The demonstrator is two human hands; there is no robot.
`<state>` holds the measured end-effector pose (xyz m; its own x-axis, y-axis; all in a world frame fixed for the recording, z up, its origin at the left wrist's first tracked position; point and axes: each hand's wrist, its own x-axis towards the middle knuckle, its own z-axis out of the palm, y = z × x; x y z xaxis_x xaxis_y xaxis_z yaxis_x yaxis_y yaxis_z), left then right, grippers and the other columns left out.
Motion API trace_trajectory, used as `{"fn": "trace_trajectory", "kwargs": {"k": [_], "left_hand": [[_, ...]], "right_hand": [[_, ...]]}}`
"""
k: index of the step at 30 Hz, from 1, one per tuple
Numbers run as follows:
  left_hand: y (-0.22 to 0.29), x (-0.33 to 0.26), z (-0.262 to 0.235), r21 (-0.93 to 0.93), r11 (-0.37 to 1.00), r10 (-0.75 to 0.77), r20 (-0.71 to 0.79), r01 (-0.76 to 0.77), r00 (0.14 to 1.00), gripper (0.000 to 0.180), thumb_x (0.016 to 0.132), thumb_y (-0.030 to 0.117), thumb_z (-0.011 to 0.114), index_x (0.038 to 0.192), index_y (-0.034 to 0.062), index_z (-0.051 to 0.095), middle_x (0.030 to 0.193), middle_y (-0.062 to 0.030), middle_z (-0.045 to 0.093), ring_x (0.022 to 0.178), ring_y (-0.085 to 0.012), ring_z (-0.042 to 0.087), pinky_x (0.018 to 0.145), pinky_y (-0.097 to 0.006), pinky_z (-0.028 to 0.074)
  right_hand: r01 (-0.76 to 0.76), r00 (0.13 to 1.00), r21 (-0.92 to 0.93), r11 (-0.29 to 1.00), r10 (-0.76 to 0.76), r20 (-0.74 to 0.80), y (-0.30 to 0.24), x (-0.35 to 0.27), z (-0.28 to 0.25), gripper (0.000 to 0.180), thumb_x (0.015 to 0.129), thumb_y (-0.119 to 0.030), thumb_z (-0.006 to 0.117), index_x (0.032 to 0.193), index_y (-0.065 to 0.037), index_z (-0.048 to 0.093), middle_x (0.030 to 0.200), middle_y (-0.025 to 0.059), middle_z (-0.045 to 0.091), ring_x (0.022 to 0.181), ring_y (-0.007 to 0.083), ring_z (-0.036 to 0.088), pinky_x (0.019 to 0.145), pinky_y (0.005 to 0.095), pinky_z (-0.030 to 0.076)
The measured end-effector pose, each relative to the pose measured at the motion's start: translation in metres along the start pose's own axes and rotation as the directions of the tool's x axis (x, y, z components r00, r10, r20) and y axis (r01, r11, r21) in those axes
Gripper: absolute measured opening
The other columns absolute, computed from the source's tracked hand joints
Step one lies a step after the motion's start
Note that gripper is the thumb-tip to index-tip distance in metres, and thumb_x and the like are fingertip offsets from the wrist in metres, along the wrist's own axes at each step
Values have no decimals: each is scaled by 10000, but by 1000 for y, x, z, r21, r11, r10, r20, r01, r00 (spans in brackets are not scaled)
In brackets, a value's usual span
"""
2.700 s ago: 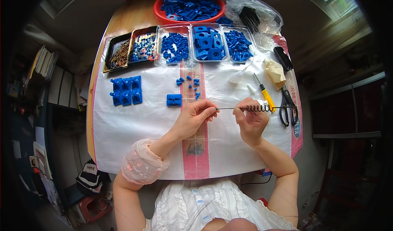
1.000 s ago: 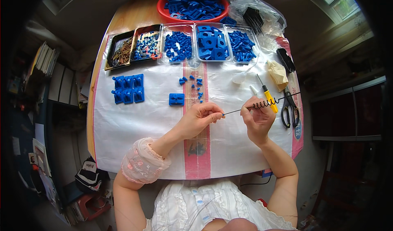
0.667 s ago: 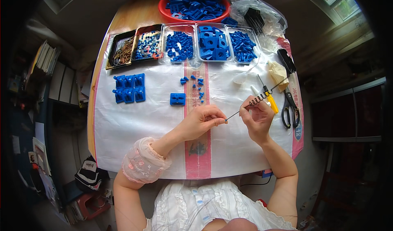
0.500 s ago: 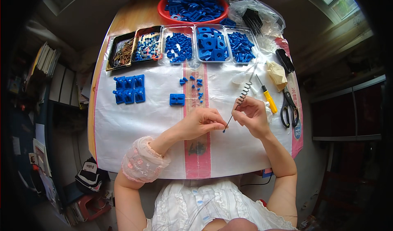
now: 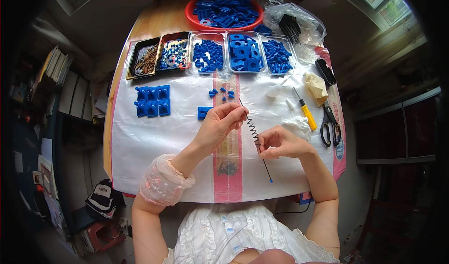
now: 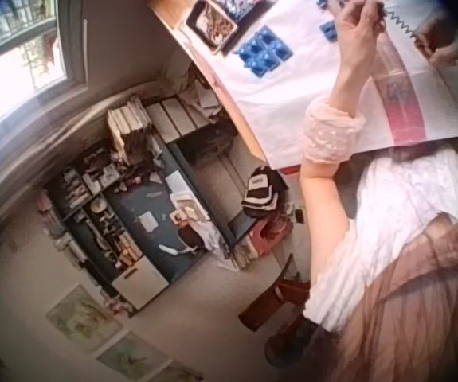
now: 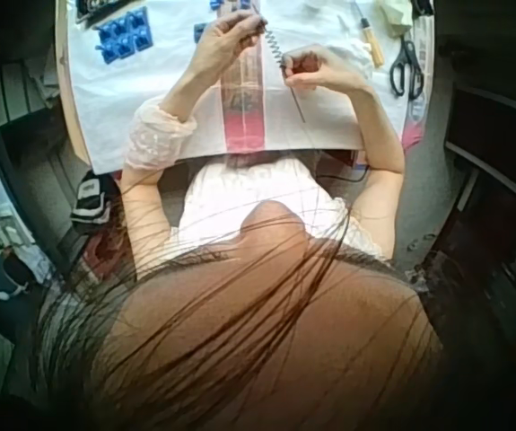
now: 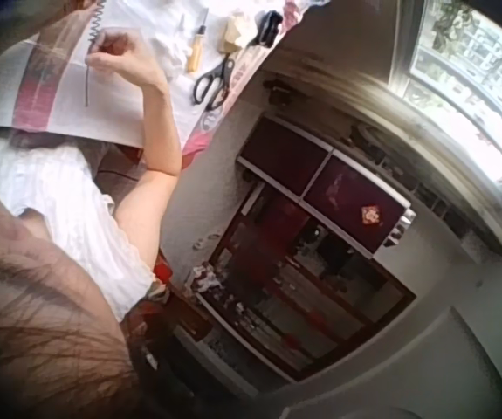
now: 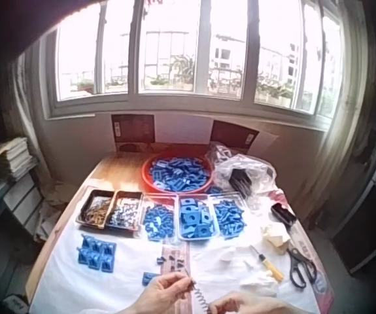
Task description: Assembling small blue LED plastic fixture components on a workbench.
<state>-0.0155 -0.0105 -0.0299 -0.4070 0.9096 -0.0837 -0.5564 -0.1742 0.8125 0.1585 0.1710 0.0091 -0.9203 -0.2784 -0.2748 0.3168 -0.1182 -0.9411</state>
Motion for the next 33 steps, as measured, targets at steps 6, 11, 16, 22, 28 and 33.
{"fn": "trace_trajectory", "kwargs": {"k": [6, 11, 16, 22, 28, 33], "left_hand": [[9, -5, 7, -127, 984, -143, -169, 122, 975, 178, 1089, 221, 642, 1095, 54, 703, 927, 11, 721, 775, -41, 682, 722, -179, 565], [15, -10, 16, -236, 956, -220, -171, 177, 960, 141, 1094, 197, 617, 1082, 68, 673, 917, 41, 713, 760, 4, 686, 717, -122, 590], [12, -13, 20, -270, 946, -216, -106, 181, 971, 155, 1099, 205, 613, 1103, 59, 666, 916, 45, 713, 758, 11, 686, 703, -111, 584], [10, -14, 24, -308, 934, -203, -32, 183, 979, 170, 1104, 231, 614, 1109, 72, 676, 906, 46, 702, 722, 15, 644, 667, -122, 530], [18, -19, 23, -330, 928, -204, -63, 173, 977, 253, 1129, 291, 561, 1153, 65, 673, 872, 59, 670, 665, -7, 559, 653, -185, 461], [47, -39, 16, -287, 939, -236, -138, 189, 962, 256, 1116, 286, 546, 1184, 70, 665, 831, 58, 610, 602, -31, 473, 629, -234, 406]], "right_hand": [[228, 924, -90, 970, -244, -294, 10, 7, 8, 154, 1075, -144, 639, 1020, -3, 673, 848, 29, 658, 730, 72, 585, 646, 244, 468], [379, 729, -415, 827, -543, -417, 16, 16, 8, 215, 1004, -24, 698, 1208, -4, 632, 901, 57, 680, 770, 112, 636, 713, 271, 526], [370, 587, -768, 523, -772, -243, 6, 23, 21, 405, 854, 150, 731, 1214, -22, 660, 930, 92, 693, 813, 182, 697, 728, 307, 552], [294, 520, -928, 230, -853, -46, -7, 19, 21, 423, 814, 134, 747, 1202, -23, 683, 978, 121, 689, 822, 247, 700, 706, 346, 564], [289, 407, -927, 240, -907, -108, -47, 47, 28, 341, 845, 113, 739, 1150, -26, 678, 1056, 134, 692, 877, 241, 709, 745, 336, 568], [391, 530, -623, 677, -719, -449, -69, 78, 23, 166, 969, 14, 681, 1130, 19, 640, 935, 68, 720, 871, 98, 708, 777, 276, 557]]}}
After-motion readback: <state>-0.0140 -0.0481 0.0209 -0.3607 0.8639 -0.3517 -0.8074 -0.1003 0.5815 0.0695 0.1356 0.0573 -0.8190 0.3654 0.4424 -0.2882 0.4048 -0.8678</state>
